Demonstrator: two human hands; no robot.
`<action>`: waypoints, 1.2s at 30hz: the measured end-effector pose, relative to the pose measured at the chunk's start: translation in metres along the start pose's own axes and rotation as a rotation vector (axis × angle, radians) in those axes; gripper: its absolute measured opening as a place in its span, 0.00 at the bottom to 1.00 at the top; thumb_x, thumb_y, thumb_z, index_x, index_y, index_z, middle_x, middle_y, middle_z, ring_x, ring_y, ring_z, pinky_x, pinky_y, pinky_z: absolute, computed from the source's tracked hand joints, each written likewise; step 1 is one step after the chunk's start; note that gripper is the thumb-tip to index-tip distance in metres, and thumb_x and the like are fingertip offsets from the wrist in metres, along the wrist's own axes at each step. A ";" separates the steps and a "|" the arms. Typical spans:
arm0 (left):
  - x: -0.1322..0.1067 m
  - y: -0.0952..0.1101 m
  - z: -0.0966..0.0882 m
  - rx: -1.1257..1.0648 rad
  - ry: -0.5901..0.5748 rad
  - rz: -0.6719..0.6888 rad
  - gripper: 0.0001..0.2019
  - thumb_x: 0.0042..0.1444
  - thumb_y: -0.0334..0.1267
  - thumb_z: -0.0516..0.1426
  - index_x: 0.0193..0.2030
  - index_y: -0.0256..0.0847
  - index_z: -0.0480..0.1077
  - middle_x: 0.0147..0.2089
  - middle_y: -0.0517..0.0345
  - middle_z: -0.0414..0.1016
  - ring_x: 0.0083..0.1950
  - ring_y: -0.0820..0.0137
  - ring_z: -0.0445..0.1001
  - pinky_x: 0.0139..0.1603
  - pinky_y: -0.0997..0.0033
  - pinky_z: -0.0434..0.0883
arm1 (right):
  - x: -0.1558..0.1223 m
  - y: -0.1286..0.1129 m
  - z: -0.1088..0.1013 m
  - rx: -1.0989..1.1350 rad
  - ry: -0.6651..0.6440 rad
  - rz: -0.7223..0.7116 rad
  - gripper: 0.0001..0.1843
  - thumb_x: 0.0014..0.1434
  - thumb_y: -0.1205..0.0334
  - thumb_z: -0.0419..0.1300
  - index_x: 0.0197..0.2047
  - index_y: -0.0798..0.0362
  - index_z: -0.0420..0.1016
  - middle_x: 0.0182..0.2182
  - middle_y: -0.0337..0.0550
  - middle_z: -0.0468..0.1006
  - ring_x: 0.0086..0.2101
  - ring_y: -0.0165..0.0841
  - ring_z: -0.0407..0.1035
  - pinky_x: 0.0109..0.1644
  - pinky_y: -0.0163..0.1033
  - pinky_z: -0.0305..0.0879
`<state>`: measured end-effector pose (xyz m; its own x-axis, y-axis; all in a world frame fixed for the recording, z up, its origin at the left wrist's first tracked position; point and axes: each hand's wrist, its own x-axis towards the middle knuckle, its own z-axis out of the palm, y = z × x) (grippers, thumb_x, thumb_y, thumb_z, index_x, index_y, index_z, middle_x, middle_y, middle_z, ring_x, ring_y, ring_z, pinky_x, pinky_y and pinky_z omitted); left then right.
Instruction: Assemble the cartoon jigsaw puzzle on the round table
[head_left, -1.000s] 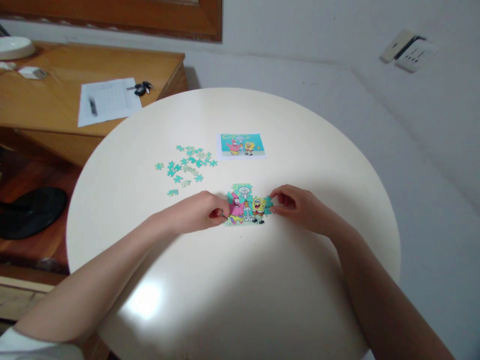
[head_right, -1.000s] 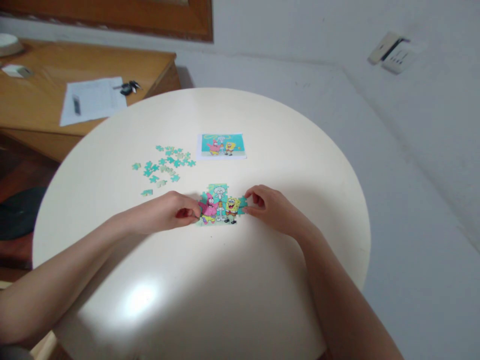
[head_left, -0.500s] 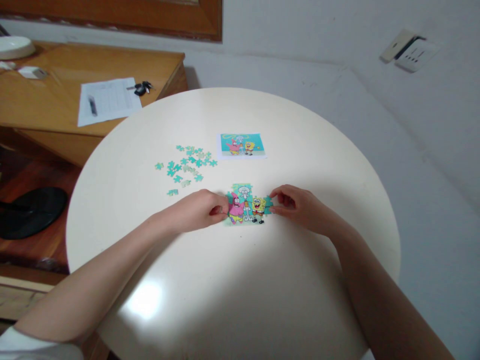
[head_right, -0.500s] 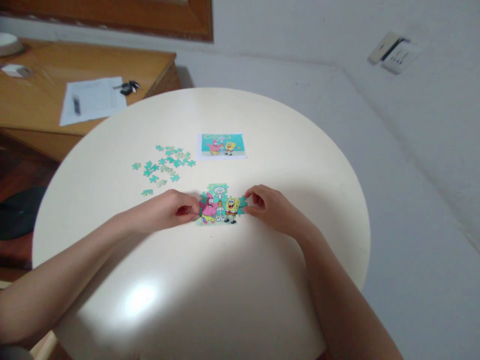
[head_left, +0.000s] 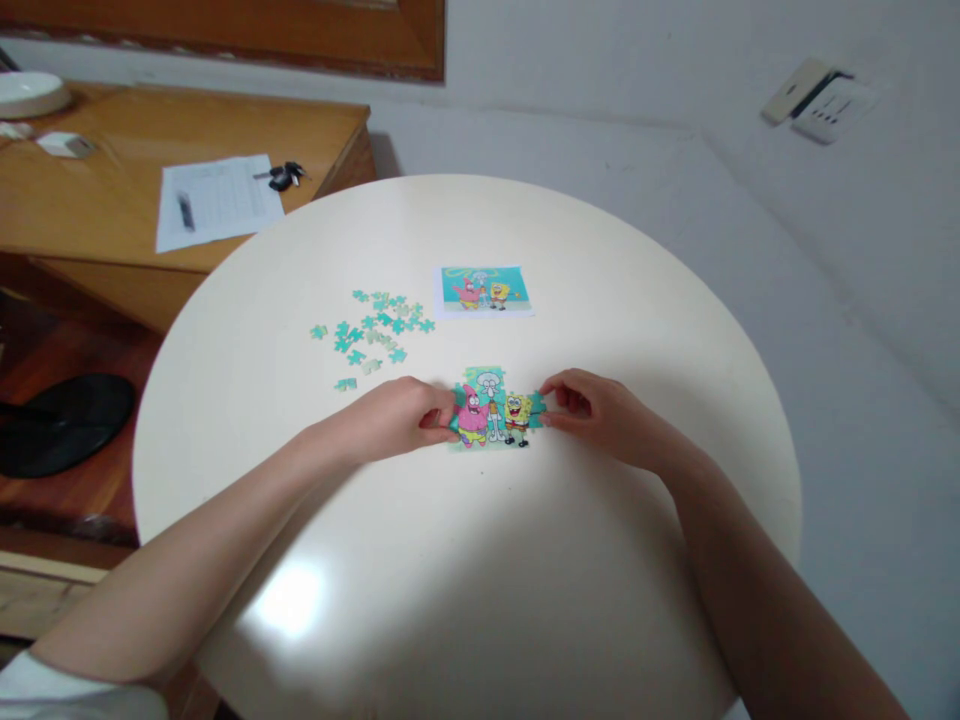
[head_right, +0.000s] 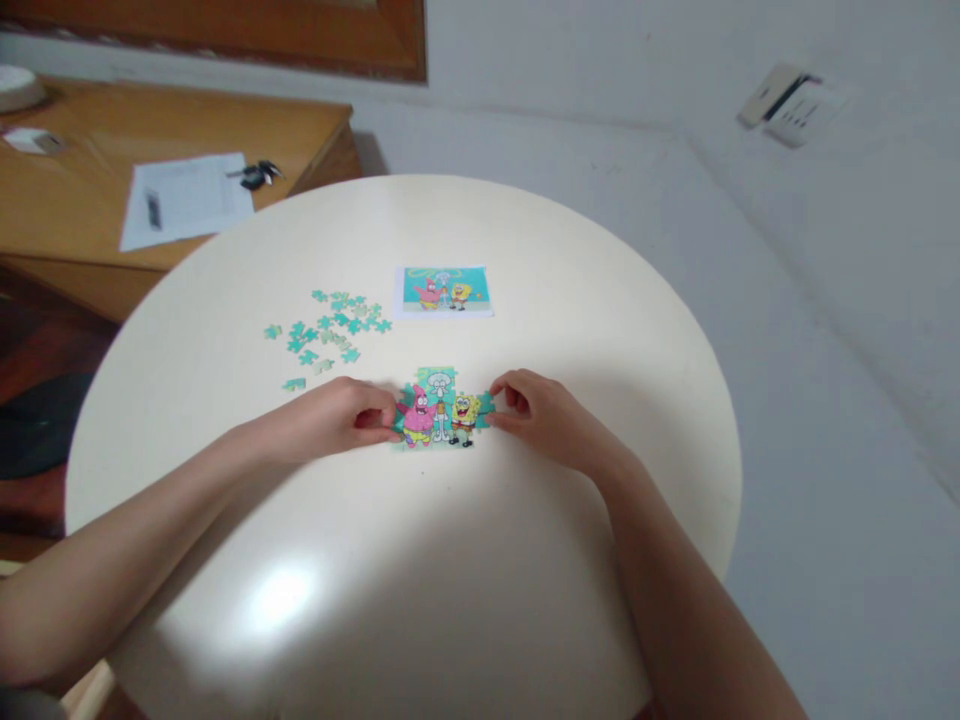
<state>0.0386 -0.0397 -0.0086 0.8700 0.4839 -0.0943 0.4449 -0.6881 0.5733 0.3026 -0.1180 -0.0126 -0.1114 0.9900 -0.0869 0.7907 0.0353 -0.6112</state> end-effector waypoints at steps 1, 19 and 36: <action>0.000 0.000 0.000 0.013 -0.001 0.004 0.10 0.53 0.37 0.59 0.25 0.39 0.64 0.21 0.66 0.62 0.22 0.79 0.56 0.24 0.74 0.51 | 0.000 0.000 0.000 -0.001 0.002 -0.004 0.10 0.50 0.58 0.59 0.37 0.52 0.73 0.26 0.38 0.70 0.26 0.29 0.61 0.30 0.35 0.57; 0.002 0.001 -0.004 0.010 0.034 0.074 0.21 0.53 0.53 0.60 0.24 0.40 0.59 0.21 0.66 0.60 0.24 0.76 0.58 0.26 0.75 0.52 | 0.000 -0.001 -0.001 -0.015 0.000 -0.015 0.09 0.51 0.58 0.59 0.36 0.52 0.73 0.26 0.38 0.70 0.26 0.29 0.62 0.30 0.35 0.58; 0.005 -0.002 -0.001 0.167 0.025 0.048 0.16 0.55 0.46 0.59 0.24 0.39 0.61 0.23 0.63 0.64 0.25 0.74 0.61 0.29 0.73 0.55 | 0.000 -0.002 0.000 -0.005 0.004 -0.011 0.09 0.50 0.58 0.59 0.36 0.51 0.73 0.26 0.38 0.70 0.26 0.29 0.62 0.29 0.35 0.57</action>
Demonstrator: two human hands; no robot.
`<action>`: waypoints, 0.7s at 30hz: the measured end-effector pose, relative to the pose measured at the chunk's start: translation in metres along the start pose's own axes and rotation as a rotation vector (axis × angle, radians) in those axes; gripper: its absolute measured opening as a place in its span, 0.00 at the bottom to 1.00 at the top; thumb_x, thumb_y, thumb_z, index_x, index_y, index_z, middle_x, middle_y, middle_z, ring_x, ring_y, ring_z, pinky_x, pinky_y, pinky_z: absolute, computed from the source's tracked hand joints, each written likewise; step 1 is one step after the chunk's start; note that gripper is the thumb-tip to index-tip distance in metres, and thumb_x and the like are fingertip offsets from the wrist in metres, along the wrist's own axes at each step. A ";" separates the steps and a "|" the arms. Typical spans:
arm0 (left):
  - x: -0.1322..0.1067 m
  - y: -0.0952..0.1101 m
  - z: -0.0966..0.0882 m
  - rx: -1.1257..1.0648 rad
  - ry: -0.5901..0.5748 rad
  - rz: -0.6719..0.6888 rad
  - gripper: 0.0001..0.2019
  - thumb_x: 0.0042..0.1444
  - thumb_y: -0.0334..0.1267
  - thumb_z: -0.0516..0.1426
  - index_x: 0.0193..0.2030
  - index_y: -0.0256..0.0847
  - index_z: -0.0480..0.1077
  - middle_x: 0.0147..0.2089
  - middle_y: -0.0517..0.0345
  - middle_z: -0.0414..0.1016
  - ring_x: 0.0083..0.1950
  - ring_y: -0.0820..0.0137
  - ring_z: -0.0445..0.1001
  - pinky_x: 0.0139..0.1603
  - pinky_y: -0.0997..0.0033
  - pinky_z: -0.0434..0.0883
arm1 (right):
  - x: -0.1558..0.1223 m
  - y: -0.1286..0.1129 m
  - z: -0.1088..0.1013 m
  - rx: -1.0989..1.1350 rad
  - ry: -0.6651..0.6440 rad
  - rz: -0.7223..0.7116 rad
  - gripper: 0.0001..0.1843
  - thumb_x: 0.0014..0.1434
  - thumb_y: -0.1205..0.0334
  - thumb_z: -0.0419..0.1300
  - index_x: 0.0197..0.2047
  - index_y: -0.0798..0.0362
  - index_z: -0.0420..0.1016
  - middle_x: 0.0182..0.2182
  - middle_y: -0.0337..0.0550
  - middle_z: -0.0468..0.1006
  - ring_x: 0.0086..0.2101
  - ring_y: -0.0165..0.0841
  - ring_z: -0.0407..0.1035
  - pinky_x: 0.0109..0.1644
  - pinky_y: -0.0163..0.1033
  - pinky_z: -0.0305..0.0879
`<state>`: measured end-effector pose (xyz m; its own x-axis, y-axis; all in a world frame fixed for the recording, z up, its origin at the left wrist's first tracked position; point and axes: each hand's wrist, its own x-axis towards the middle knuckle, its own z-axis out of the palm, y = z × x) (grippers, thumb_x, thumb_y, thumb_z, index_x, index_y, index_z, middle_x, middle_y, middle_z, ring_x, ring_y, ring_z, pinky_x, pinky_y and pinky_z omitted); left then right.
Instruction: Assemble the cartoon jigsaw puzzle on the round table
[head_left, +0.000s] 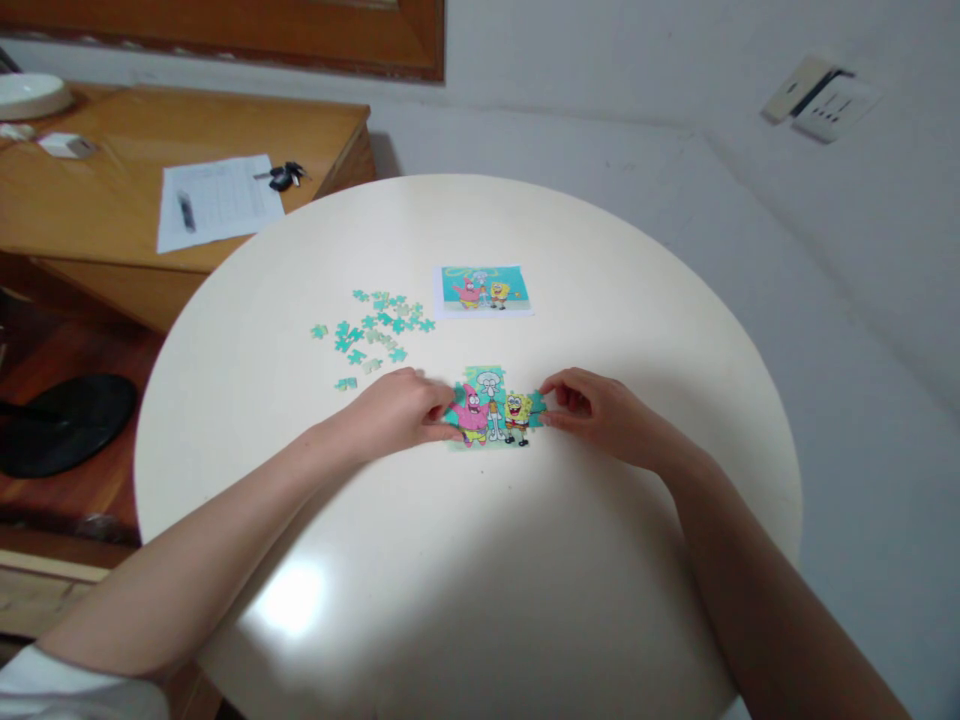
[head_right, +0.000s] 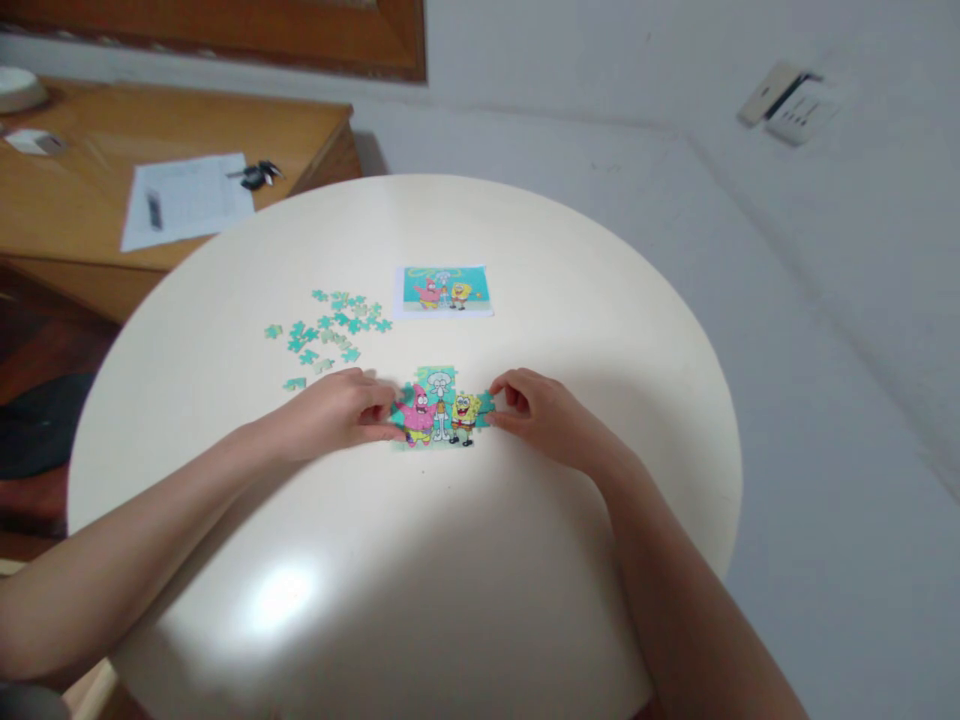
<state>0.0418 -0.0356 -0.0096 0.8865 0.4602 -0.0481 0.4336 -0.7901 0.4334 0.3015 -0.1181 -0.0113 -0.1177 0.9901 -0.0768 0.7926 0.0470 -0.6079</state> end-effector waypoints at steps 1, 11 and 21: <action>0.000 0.000 -0.001 0.012 -0.005 -0.016 0.15 0.56 0.44 0.59 0.24 0.39 0.61 0.22 0.63 0.64 0.25 0.74 0.61 0.29 0.72 0.55 | 0.000 0.000 0.000 -0.002 0.001 -0.001 0.09 0.50 0.58 0.59 0.36 0.51 0.73 0.26 0.38 0.70 0.26 0.29 0.62 0.30 0.35 0.57; 0.001 0.002 -0.002 0.032 0.016 -0.084 0.14 0.55 0.40 0.58 0.23 0.40 0.61 0.21 0.62 0.62 0.25 0.74 0.58 0.29 0.72 0.53 | -0.001 0.001 0.000 0.007 0.000 0.010 0.11 0.50 0.57 0.59 0.37 0.52 0.73 0.26 0.38 0.69 0.26 0.29 0.62 0.30 0.35 0.58; 0.001 0.001 -0.002 0.064 0.015 -0.166 0.13 0.55 0.41 0.57 0.23 0.40 0.63 0.21 0.61 0.63 0.25 0.74 0.59 0.28 0.72 0.52 | 0.000 0.001 0.001 0.022 -0.002 0.019 0.11 0.49 0.58 0.59 0.36 0.53 0.73 0.26 0.38 0.69 0.26 0.29 0.61 0.30 0.35 0.57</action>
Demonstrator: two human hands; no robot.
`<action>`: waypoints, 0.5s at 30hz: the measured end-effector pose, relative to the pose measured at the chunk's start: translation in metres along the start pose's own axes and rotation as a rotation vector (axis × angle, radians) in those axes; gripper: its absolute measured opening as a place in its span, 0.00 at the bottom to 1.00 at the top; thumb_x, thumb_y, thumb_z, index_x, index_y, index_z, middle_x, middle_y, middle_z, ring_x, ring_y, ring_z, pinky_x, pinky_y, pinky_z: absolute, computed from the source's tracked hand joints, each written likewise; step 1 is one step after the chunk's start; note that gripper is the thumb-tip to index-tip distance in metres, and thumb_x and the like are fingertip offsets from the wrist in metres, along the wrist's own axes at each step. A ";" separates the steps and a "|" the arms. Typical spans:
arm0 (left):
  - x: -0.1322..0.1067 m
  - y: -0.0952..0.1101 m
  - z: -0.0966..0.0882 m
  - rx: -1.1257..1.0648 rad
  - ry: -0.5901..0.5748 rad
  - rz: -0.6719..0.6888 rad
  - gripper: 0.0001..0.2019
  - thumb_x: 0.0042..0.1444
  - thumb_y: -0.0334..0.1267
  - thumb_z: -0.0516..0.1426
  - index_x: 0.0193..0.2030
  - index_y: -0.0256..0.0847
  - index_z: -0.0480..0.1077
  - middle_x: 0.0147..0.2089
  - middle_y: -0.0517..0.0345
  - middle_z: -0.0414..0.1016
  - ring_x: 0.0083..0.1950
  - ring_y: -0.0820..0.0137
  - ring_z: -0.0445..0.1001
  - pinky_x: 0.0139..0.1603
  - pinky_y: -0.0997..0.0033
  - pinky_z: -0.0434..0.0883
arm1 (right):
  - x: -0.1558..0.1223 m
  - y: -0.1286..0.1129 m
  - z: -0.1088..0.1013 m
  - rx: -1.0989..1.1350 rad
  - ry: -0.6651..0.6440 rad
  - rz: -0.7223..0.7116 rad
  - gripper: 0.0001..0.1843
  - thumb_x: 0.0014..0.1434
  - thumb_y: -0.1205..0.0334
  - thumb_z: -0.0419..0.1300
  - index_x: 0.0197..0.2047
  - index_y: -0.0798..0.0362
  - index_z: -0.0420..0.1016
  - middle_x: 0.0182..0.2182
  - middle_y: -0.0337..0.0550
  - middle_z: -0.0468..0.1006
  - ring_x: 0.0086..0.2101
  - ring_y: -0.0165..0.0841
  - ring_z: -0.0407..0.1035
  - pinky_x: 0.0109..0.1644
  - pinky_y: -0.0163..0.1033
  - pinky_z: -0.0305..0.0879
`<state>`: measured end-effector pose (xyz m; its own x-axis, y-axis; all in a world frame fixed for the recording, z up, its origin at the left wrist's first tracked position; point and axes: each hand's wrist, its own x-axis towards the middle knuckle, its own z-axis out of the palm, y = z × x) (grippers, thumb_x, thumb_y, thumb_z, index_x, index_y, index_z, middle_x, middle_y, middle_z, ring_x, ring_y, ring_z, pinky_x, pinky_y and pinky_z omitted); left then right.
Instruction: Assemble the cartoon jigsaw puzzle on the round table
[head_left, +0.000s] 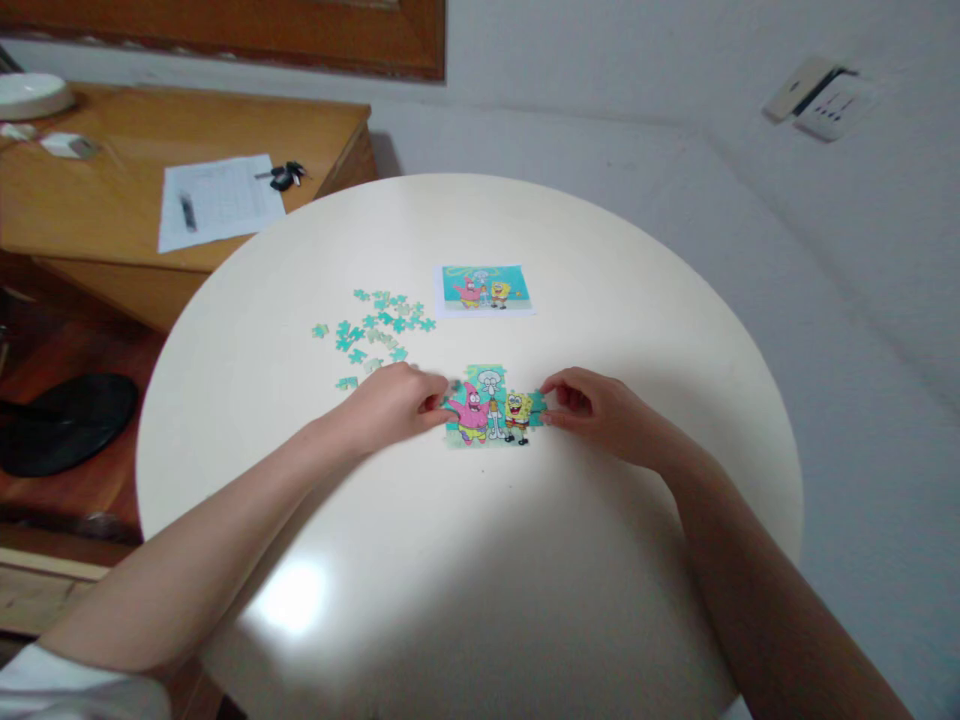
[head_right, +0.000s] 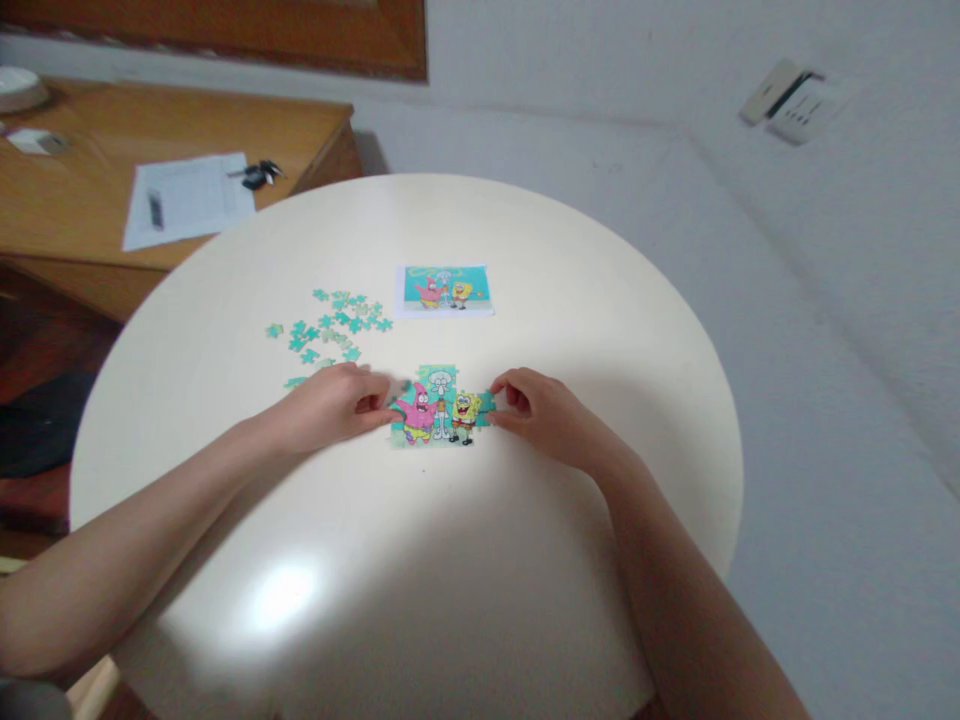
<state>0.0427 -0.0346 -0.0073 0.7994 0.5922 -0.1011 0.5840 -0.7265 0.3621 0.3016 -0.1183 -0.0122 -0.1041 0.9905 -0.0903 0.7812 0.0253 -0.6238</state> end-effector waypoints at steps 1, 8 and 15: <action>0.000 0.000 0.000 0.007 0.000 -0.003 0.13 0.55 0.40 0.57 0.23 0.40 0.63 0.21 0.61 0.63 0.25 0.74 0.59 0.27 0.72 0.52 | 0.000 0.000 0.000 0.001 0.000 -0.001 0.11 0.50 0.58 0.59 0.36 0.53 0.73 0.26 0.38 0.69 0.26 0.29 0.61 0.30 0.35 0.57; -0.001 0.002 -0.001 0.005 -0.018 -0.024 0.12 0.56 0.40 0.56 0.24 0.39 0.63 0.21 0.61 0.64 0.24 0.74 0.60 0.26 0.73 0.53 | 0.000 0.002 0.000 0.012 -0.001 -0.005 0.11 0.50 0.57 0.59 0.36 0.52 0.73 0.26 0.38 0.69 0.26 0.29 0.61 0.30 0.35 0.57; 0.000 -0.001 0.001 0.030 0.010 -0.024 0.13 0.57 0.40 0.54 0.23 0.40 0.64 0.20 0.61 0.64 0.23 0.75 0.59 0.25 0.73 0.52 | 0.001 0.004 0.001 0.003 0.004 -0.013 0.11 0.50 0.57 0.60 0.37 0.52 0.73 0.26 0.38 0.70 0.26 0.29 0.62 0.30 0.35 0.58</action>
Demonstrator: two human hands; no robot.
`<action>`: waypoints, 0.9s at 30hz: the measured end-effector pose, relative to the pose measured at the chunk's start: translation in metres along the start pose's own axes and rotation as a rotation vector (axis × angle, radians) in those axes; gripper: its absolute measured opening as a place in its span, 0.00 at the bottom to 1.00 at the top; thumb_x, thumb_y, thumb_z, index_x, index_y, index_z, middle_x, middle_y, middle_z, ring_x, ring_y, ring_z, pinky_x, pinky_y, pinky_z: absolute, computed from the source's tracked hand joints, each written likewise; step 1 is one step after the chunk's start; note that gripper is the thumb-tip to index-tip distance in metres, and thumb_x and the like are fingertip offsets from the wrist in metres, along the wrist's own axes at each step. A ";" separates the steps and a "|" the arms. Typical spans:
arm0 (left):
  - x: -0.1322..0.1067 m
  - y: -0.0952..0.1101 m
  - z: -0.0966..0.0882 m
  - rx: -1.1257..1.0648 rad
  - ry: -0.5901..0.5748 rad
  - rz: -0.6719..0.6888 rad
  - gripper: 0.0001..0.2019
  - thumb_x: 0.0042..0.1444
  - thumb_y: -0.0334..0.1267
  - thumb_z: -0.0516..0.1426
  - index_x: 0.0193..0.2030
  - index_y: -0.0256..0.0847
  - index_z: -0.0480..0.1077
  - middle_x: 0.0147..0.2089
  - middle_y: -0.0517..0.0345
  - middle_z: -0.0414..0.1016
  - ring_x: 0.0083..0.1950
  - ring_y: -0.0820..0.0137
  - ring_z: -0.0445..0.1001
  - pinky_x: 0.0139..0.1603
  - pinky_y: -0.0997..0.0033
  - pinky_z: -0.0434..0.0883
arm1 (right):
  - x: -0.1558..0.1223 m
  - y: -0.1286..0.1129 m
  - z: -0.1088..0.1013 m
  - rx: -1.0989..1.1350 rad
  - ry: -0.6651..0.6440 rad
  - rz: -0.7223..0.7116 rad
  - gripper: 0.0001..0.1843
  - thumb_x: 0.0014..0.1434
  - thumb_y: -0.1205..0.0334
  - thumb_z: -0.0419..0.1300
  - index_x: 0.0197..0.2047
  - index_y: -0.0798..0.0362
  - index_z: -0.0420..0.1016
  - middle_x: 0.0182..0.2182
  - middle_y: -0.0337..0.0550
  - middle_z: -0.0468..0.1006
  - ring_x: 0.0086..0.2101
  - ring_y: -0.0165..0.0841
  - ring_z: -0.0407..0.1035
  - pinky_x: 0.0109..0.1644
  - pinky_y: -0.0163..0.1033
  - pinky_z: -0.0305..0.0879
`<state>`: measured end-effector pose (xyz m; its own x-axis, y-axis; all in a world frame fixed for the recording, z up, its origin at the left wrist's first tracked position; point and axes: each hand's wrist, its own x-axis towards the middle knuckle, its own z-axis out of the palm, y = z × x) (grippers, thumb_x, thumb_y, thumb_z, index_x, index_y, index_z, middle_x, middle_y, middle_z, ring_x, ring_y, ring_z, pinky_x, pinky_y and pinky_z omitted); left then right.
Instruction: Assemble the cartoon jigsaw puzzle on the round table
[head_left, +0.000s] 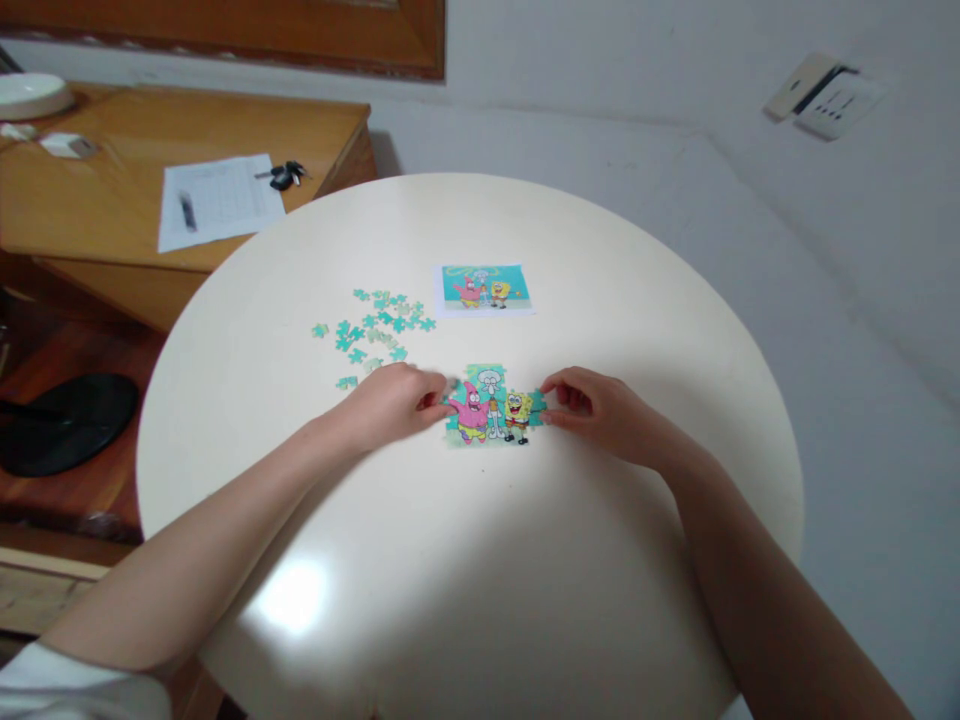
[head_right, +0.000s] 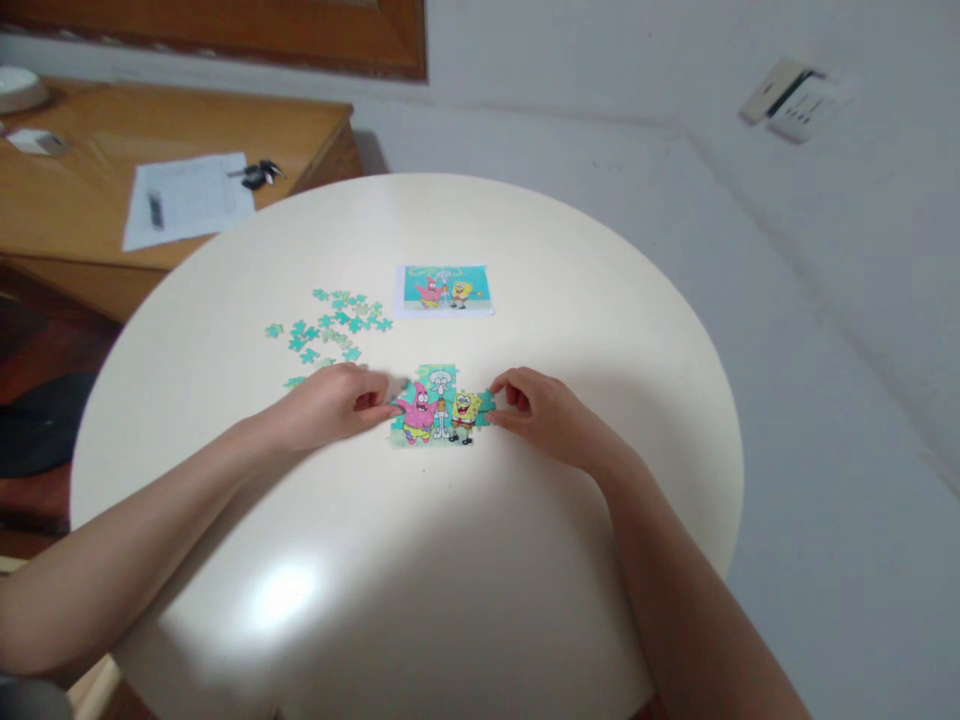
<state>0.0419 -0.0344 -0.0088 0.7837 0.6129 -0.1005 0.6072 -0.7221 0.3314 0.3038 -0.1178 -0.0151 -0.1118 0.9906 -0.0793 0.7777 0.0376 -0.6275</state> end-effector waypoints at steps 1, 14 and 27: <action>0.000 0.000 0.000 0.008 -0.005 -0.015 0.13 0.57 0.41 0.54 0.24 0.40 0.64 0.21 0.61 0.64 0.23 0.74 0.59 0.25 0.73 0.52 | 0.000 0.000 0.000 -0.003 -0.001 0.000 0.10 0.50 0.57 0.60 0.37 0.52 0.73 0.26 0.38 0.70 0.26 0.29 0.62 0.30 0.35 0.58; 0.001 0.000 -0.002 0.015 0.006 -0.075 0.12 0.57 0.41 0.53 0.24 0.39 0.65 0.21 0.59 0.66 0.22 0.74 0.59 0.25 0.73 0.52 | 0.000 -0.001 -0.001 -0.017 -0.003 -0.007 0.10 0.50 0.58 0.59 0.36 0.52 0.73 0.26 0.38 0.70 0.26 0.29 0.61 0.30 0.35 0.57; 0.001 -0.002 -0.001 0.023 0.038 -0.167 0.13 0.58 0.40 0.51 0.23 0.40 0.65 0.19 0.60 0.64 0.21 0.74 0.57 0.27 0.70 0.54 | 0.000 -0.003 -0.001 -0.029 -0.009 -0.008 0.10 0.51 0.59 0.59 0.36 0.52 0.73 0.26 0.38 0.70 0.26 0.29 0.62 0.30 0.35 0.58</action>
<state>0.0411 -0.0315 -0.0085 0.6666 0.7362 -0.1171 0.7317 -0.6161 0.2917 0.3026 -0.1180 -0.0123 -0.1231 0.9891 -0.0812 0.7942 0.0492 -0.6056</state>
